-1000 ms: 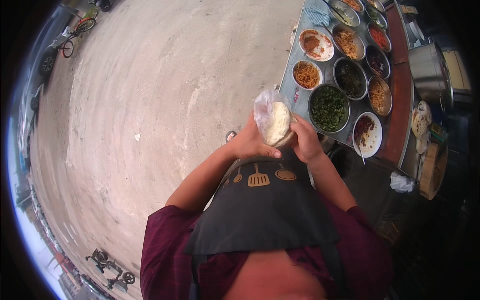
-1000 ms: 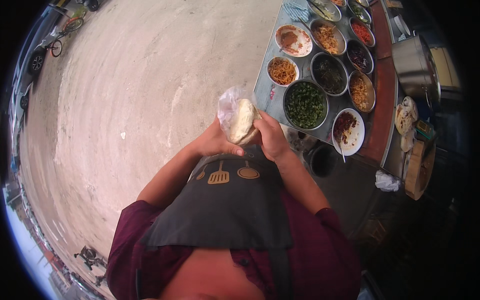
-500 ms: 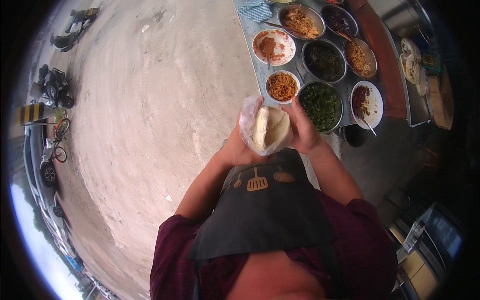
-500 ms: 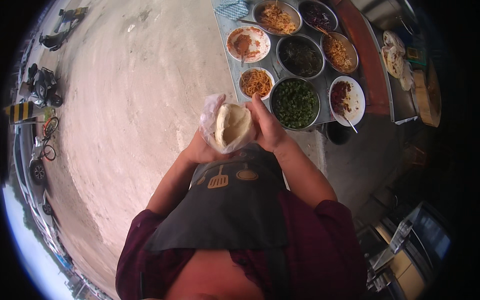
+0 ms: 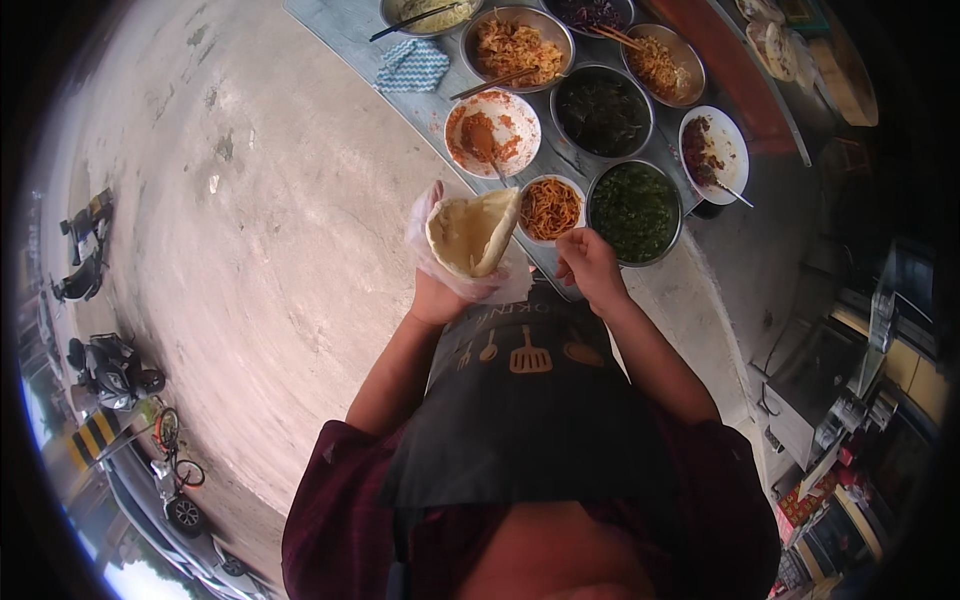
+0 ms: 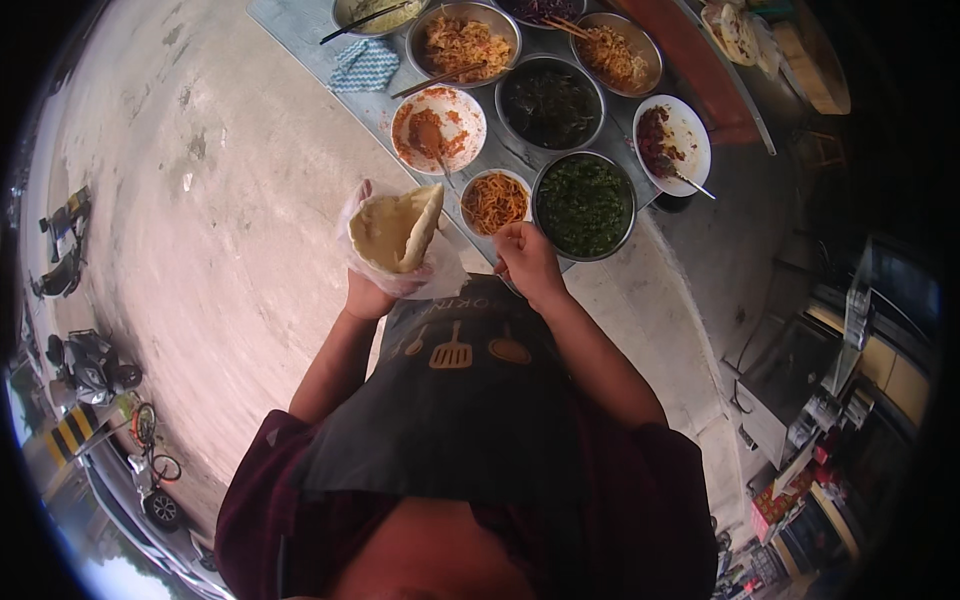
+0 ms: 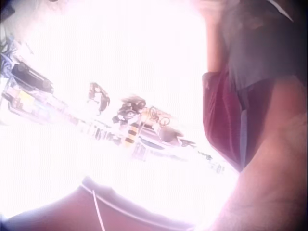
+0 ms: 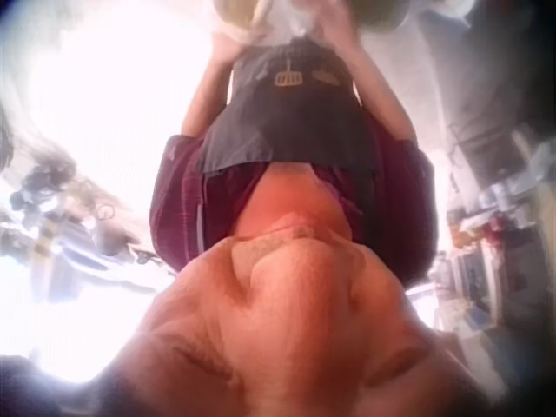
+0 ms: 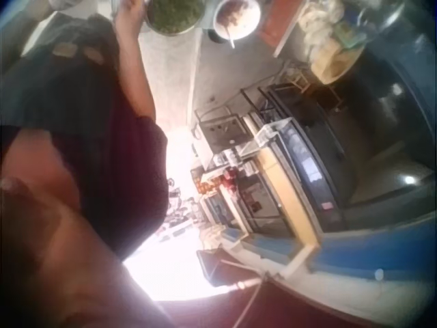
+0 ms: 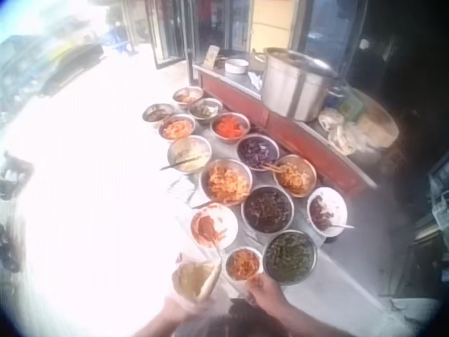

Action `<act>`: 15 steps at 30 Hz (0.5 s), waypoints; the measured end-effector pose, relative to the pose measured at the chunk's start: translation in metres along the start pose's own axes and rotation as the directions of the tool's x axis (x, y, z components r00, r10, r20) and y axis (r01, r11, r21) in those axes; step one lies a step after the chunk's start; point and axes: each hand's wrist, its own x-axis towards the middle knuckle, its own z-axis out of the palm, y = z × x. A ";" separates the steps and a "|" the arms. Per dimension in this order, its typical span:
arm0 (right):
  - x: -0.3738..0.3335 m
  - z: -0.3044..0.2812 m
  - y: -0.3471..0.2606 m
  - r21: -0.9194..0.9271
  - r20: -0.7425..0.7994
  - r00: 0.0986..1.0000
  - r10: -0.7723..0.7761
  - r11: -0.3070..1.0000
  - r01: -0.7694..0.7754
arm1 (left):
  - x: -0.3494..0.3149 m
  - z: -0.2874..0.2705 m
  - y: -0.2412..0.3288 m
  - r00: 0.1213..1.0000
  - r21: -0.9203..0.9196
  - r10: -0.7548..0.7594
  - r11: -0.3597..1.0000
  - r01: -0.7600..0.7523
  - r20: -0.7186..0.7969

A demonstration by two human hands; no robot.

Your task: The person assembles street food wraps by placing various toppings, including shredded vegetables and sauces, onto flatbreads using chopsticks and a spoon. They then fold the wraps and place them into plastic bags before moving to a cooking station to handle dough.

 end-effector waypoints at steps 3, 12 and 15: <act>0.045 0.033 -0.016 -0.094 -0.234 0.970 -0.068 0.994 0.047 | 0.018 -0.042 -0.028 0.977 -0.034 -0.106 0.993 0.114 0.183; 0.070 0.057 -0.006 -0.228 -0.392 0.879 -0.272 0.954 0.194 | 0.045 -0.098 -0.041 0.946 -0.191 -0.164 0.956 0.222 0.280; 0.047 0.011 -0.005 0.002 -0.550 0.825 -0.128 0.988 0.155 | 0.052 -0.087 -0.051 0.941 -0.294 -0.135 0.928 0.230 0.310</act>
